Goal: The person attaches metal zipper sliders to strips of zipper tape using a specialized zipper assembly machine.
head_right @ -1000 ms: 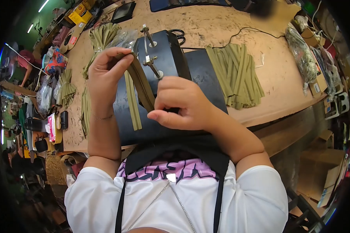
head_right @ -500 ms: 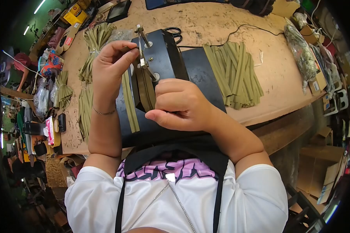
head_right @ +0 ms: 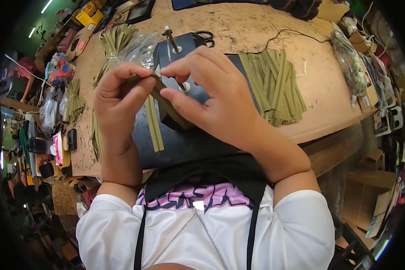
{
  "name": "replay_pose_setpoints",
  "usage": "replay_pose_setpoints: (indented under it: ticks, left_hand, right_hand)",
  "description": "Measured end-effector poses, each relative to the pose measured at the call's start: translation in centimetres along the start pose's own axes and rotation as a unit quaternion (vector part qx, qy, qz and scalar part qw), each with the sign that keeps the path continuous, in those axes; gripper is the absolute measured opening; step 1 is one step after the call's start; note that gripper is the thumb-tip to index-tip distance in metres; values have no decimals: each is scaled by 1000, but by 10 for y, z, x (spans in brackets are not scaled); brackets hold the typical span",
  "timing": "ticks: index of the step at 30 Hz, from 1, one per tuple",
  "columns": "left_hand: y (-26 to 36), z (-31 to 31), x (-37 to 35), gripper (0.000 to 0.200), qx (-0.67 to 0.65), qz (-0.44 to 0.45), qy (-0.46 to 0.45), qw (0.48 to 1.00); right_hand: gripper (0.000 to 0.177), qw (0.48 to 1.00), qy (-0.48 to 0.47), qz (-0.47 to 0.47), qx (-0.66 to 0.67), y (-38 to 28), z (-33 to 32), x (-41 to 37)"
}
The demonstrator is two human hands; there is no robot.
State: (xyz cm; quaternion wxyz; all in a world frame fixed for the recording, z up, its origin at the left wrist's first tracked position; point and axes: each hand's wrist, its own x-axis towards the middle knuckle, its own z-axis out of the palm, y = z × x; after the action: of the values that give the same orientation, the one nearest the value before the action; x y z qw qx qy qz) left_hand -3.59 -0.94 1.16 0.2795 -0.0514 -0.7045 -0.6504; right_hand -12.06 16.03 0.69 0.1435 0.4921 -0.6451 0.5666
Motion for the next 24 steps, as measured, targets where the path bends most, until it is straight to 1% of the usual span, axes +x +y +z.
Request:
replay_pose_setpoints:
  ticks: [2,3,4,6,9,12,13,15,16,17,20,21,24]
  left_hand:
    - [3,3,-6,14,-49,-25,-2,999]
    - [6,1,-8,14,-39,-36,-5,999]
    - [5,-1,-8,15,-32,-28,-6,999]
    - [2,-3,-8,15,-19,-13,-11,1000]
    - [-6,-3,-9,16,48,44,-26,998]
    - [-5,-5,-4,16,154,62,-12,986]
    - [-8,-6,-2,16,139,50,13,989]
    - [-16,-7,6,15,108,26,61,992]
    - [-19,-8,9,14,101,16,61,993]
    - [-22,-10,12,14,94,6,61,994]
    - [-32,-10,22,13,67,-21,55,996]
    - [-34,-9,23,13,56,-29,52,997]
    - [-38,-5,28,13,38,-37,39,998]
  right_hand:
    - [12,1000,4,10,10,1,5,3]
    - [12,999,3,24,28,3,8,2]
    - [12,998,3,38,45,4,9,1]
    - [11,1000,-1,11,19,7,10,2]
    - [9,1000,-4,-18,-24,10,10,3]
    - [7,998,2,-33,-50,14,10,2]
    - [7,998,5,-38,-55,16,11,1]
    - [8,998,-39,11,57,16,6,-6]
    - [9,991,-61,36,113,16,5,-10]
    - [17,983,-79,33,160,19,9,-15]
    - [23,975,-156,-9,161,27,2,-20]
    - [25,973,-142,-11,183,28,3,-21]
    - [25,967,-137,24,213,30,1,-21]
